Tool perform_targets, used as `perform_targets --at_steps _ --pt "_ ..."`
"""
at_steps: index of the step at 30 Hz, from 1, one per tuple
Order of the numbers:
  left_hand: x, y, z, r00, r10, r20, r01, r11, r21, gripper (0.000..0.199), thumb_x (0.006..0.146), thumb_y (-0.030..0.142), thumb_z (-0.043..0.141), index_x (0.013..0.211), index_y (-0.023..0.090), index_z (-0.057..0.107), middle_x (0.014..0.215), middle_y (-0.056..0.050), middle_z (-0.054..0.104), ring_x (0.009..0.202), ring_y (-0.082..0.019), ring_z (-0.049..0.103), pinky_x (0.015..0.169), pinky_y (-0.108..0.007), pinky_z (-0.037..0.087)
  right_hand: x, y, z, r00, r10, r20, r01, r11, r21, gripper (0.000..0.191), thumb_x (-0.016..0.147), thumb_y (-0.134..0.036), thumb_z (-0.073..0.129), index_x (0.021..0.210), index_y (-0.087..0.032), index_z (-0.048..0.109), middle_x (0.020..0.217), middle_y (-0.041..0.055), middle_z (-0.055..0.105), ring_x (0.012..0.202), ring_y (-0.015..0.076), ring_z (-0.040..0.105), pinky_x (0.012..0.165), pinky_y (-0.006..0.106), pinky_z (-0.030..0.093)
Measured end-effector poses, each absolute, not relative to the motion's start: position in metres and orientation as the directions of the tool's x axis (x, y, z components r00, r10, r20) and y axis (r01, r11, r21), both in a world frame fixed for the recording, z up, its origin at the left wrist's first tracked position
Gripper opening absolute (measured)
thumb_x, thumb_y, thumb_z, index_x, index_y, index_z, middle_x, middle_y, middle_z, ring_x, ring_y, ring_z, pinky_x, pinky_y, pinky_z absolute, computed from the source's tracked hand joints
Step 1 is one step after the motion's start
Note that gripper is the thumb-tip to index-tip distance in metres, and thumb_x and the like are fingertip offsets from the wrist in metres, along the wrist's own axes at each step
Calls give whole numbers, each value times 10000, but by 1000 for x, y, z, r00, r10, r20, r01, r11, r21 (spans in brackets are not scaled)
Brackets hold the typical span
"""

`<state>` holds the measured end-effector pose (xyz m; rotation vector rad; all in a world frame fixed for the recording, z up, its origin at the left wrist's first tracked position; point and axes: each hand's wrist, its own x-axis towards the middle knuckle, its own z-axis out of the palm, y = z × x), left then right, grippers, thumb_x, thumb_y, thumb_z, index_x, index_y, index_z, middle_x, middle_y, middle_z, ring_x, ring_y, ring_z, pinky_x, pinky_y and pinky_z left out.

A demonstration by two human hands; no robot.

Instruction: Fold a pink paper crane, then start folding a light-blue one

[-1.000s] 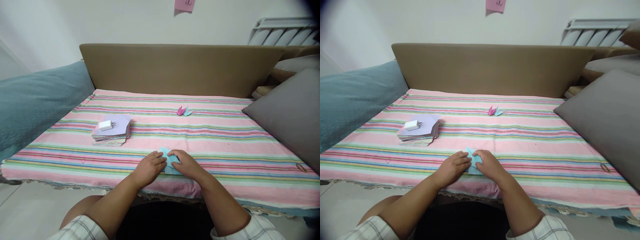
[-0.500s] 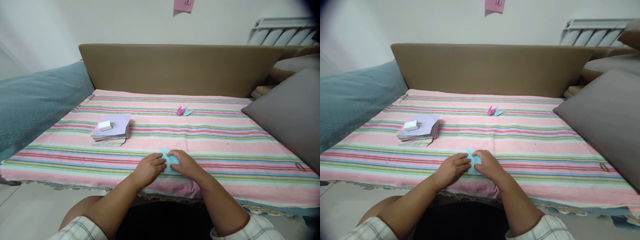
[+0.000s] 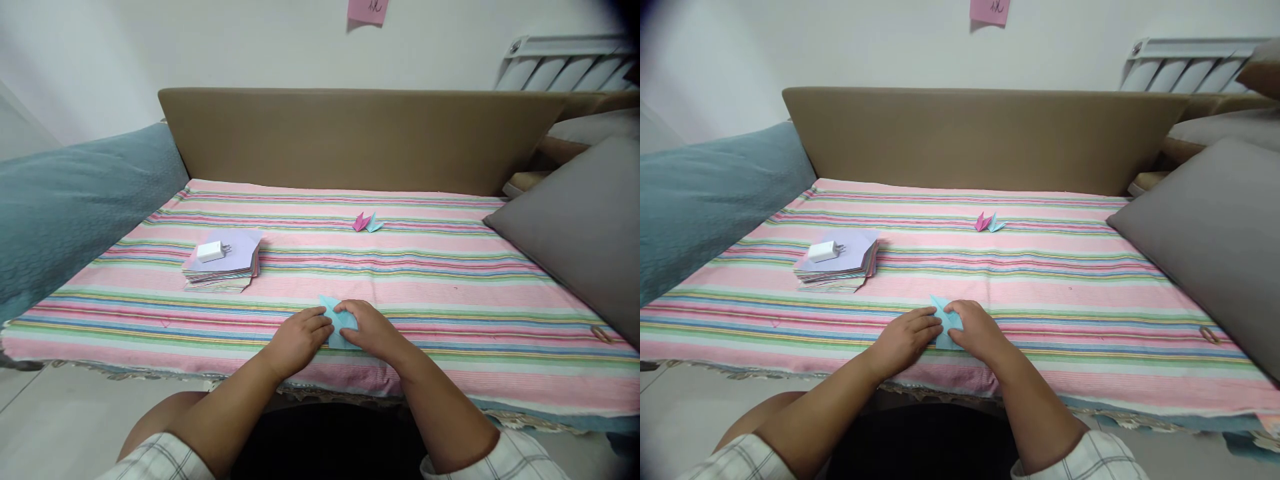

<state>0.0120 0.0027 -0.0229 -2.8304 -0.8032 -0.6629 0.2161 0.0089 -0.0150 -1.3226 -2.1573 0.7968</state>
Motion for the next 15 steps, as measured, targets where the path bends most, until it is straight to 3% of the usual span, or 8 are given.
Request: perform_targets --at_steps 6,11,15 --pt "17 0 -13 769 481 422 530 -848 2 211 905 219 464 1010 167 640 1023 -42 673 1016 -208 553 911 -394 451 216 9 -14 -416 904 101 615 362 -701 412 669 -144 573 1079 -190 579 1112 69 601 1076 230 511 937 393 392" --pt "16 -3 -18 750 483 453 556 -831 -35 201 899 211 476 998 200 652 1111 -24 653 1129 -240 492 972 -441 385 216 9 -15 -410 907 100 610 354 -709 418 663 -146 580 1078 -191 581 1110 74 602 1072 234 516 932 397 396" --pt "16 -4 -21 748 477 462 554 -832 -37 202 905 211 469 990 191 650 1076 -19 669 1145 -237 492 957 -416 383 216 9 -15 -408 907 101 613 354 -706 421 658 -140 578 1077 -185 582 1110 76 604 1071 232 514 941 398 391"
